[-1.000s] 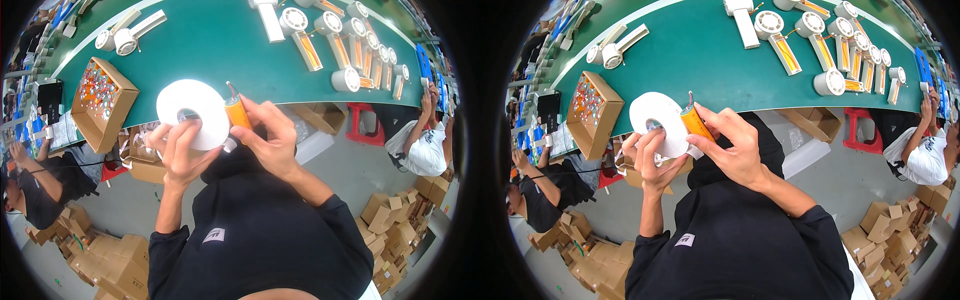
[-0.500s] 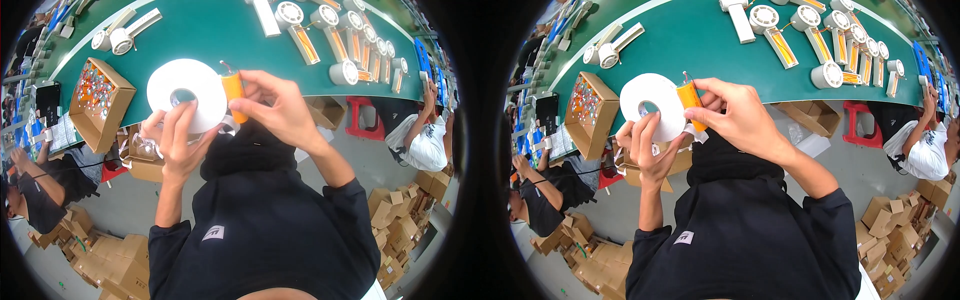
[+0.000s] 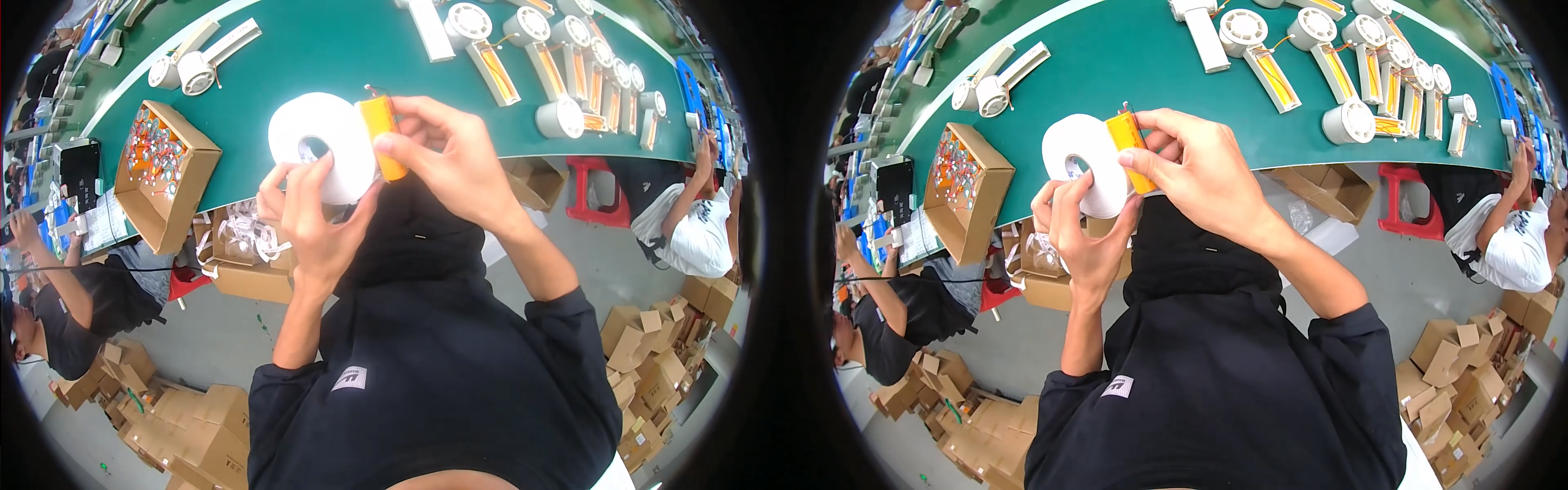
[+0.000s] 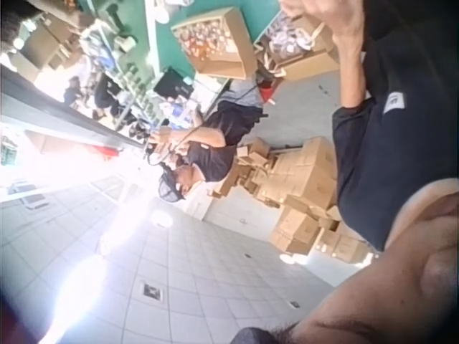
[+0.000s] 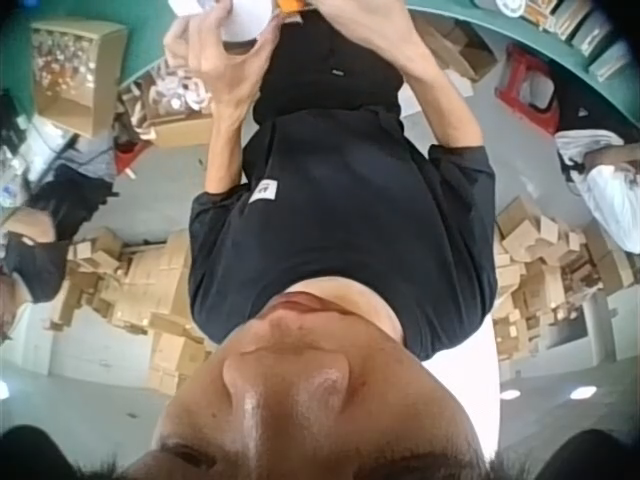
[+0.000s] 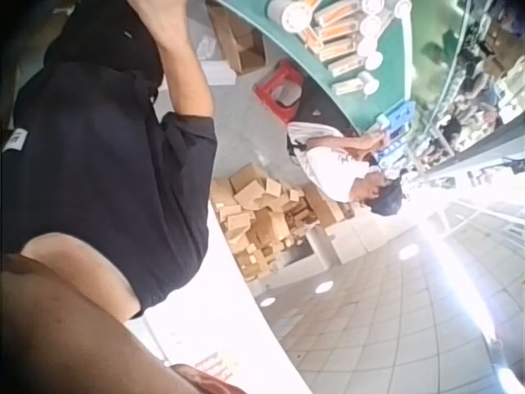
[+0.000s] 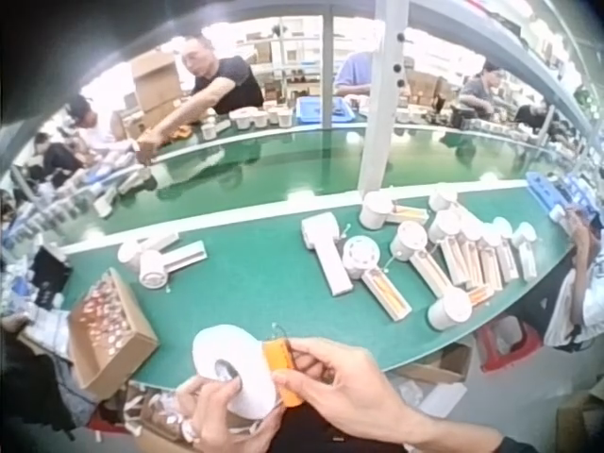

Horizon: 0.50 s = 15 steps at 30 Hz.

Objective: The person assembles small hand-held fans by applying double-sided tape to batteries by hand, then placing the prepared batteries into the fan housing.

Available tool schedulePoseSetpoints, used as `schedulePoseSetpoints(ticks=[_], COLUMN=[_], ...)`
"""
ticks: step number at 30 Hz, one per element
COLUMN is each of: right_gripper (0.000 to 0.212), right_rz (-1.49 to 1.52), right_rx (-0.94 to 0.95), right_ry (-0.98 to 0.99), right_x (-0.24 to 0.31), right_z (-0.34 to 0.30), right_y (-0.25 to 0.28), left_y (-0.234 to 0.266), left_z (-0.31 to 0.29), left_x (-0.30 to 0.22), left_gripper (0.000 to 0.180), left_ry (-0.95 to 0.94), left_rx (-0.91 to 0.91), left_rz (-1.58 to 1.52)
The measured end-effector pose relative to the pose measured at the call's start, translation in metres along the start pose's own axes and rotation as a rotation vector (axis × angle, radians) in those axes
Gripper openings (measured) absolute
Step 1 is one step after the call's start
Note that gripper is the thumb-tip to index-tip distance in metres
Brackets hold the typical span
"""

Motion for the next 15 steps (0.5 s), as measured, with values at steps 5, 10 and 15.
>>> schedulePoseSetpoints(ticks=[5, 10, 15], right_gripper=[0.035, 0.036, 0.044], right_rz=[0.071, 0.198, 0.442], right_rx=[-0.084, -0.249, -0.457], right_ry=[0.041, 0.105, 0.259], right_x=[-0.001, 0.002, -0.014], right_z=[0.003, -0.001, -0.008], right_y=[-0.007, -0.024, -0.038], left_y=[0.002, -0.002, -0.010], left_z=[0.003, 0.008, 0.012], left_x=[-0.003, -0.007, -0.016], left_gripper=[0.059, 0.059, 0.060], left_ry=[-0.009, 0.059, 0.136], left_rx=[-0.025, -0.110, -0.209], left_rz=[-0.038, -0.046, -0.128])
Point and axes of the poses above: each hand's wrist, its own z-axis towards the middle knuckle, its own y-axis out of the back of the hand, x = y × z, the point moved 3 cm from there along z, towards the middle knuckle, and after that the axes turned 15 degrees about -y, right-handed, at the moved point
